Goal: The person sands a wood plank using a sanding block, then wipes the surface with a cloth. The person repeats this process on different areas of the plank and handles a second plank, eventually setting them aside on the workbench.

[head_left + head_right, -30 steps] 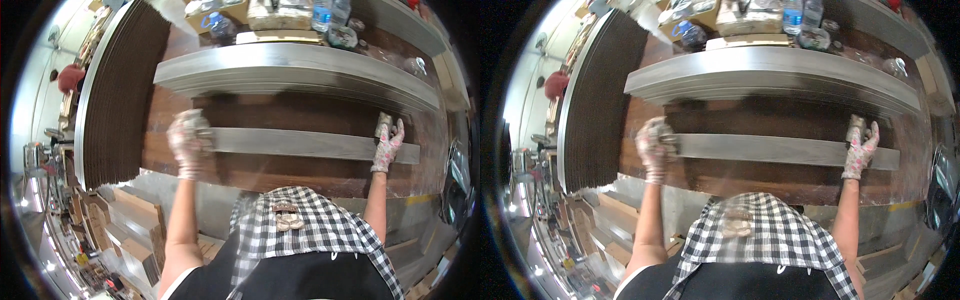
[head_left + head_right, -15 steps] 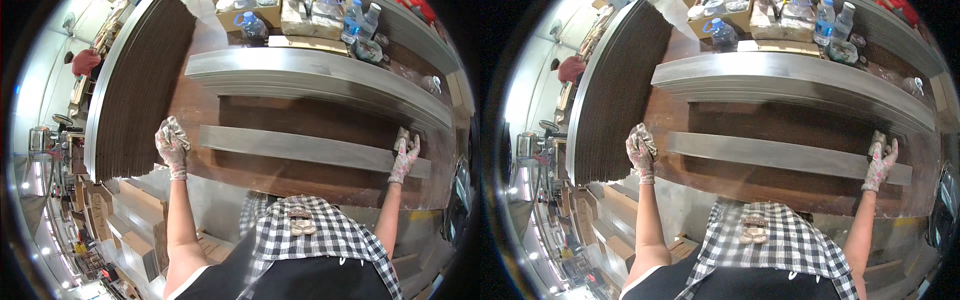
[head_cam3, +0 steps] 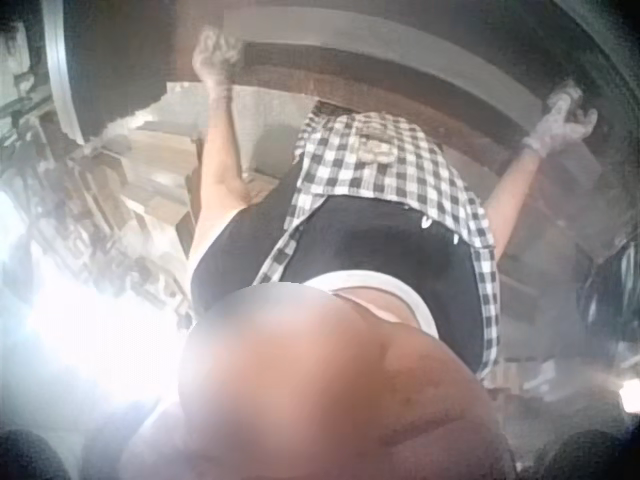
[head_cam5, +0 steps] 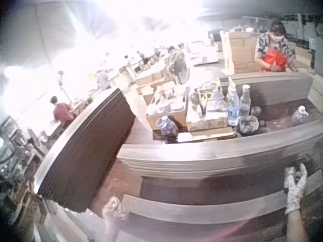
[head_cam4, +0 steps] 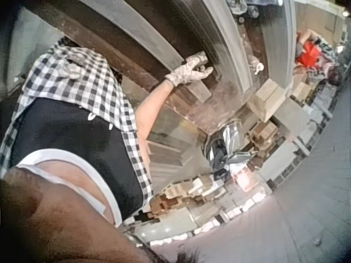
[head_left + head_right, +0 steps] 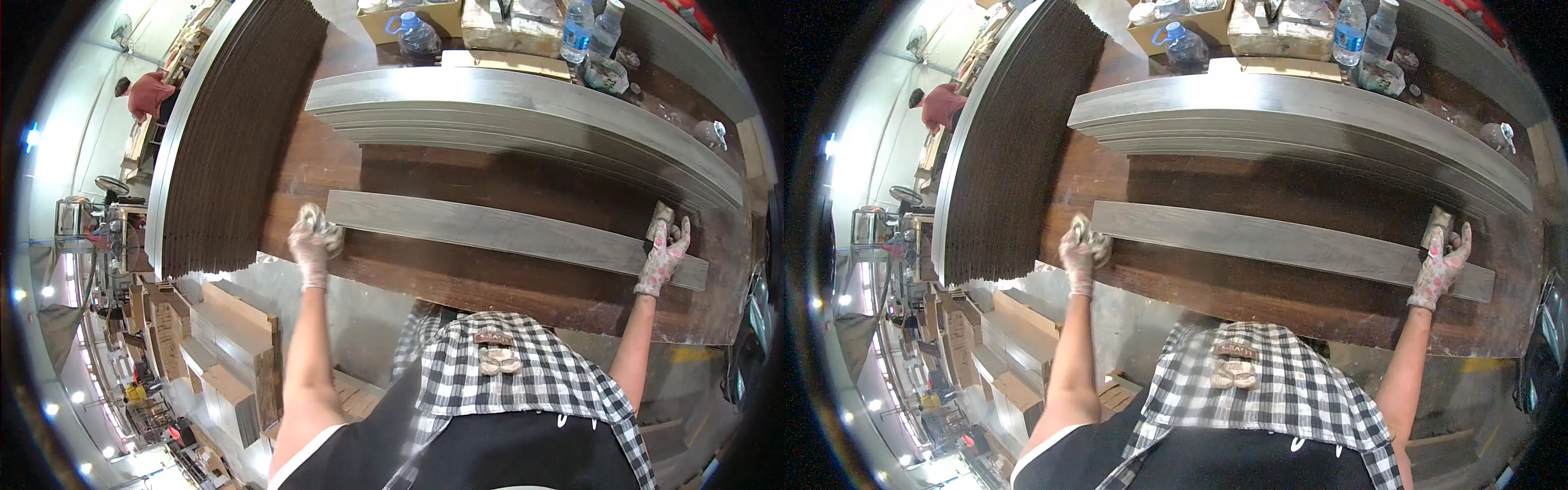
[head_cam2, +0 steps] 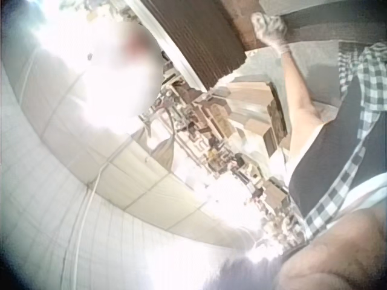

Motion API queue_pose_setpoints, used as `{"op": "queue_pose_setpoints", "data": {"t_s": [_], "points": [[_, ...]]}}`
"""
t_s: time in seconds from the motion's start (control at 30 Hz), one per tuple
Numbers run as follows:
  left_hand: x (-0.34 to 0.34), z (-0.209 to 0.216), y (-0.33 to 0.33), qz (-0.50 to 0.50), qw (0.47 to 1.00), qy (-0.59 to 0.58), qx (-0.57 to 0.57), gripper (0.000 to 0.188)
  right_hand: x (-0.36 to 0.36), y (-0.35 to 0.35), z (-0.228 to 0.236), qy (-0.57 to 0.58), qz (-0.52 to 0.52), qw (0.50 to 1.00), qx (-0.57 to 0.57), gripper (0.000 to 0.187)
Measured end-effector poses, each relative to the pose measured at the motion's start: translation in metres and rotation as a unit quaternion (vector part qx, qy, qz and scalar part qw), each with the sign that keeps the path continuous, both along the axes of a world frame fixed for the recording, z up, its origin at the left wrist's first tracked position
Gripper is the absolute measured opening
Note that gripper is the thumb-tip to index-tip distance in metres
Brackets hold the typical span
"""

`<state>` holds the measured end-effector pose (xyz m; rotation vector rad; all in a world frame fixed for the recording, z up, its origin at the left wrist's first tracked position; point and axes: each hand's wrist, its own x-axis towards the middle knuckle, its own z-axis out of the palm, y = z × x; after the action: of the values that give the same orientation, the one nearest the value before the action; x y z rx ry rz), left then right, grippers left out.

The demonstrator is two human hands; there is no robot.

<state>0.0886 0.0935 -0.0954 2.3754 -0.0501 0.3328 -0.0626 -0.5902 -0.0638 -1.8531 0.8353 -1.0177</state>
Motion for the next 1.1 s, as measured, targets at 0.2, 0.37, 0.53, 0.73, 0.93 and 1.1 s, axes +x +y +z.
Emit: {"op": "queue_pose_setpoints", "data": {"t_s": [0.2,0.37,0.53,0.73,0.93,1.1], "points": [[0.011,0.074,-0.066,-0.045,0.926,-0.013,-0.376,0.039,-0.008,-0.007,0.001,-0.008,-0.001,1.000,-0.017,0.062],[-0.026,0.074,-0.212,-0.293,0.925,-0.124,0.209,0.052,0.004,0.019,0.017,-0.120,0.115,0.983,0.074,0.052],[-0.064,0.095,-0.252,-0.370,0.920,-0.087,0.095,0.057,0.060,0.154,0.091,0.040,0.346,0.926,-0.146,0.046],[-0.067,0.092,-0.254,-0.397,0.912,-0.091,0.054,0.045,0.176,0.306,0.121,0.123,0.625,0.747,-0.190,0.052],[-0.060,0.064,-0.255,-0.392,0.911,-0.125,-0.026,0.028,0.245,0.413,0.083,0.191,0.668,0.666,-0.270,0.050],[-0.064,0.056,-0.261,-0.395,0.908,-0.006,-0.142,0.027,0.245,0.460,0.109,0.122,0.686,0.641,-0.324,0.039]]}}
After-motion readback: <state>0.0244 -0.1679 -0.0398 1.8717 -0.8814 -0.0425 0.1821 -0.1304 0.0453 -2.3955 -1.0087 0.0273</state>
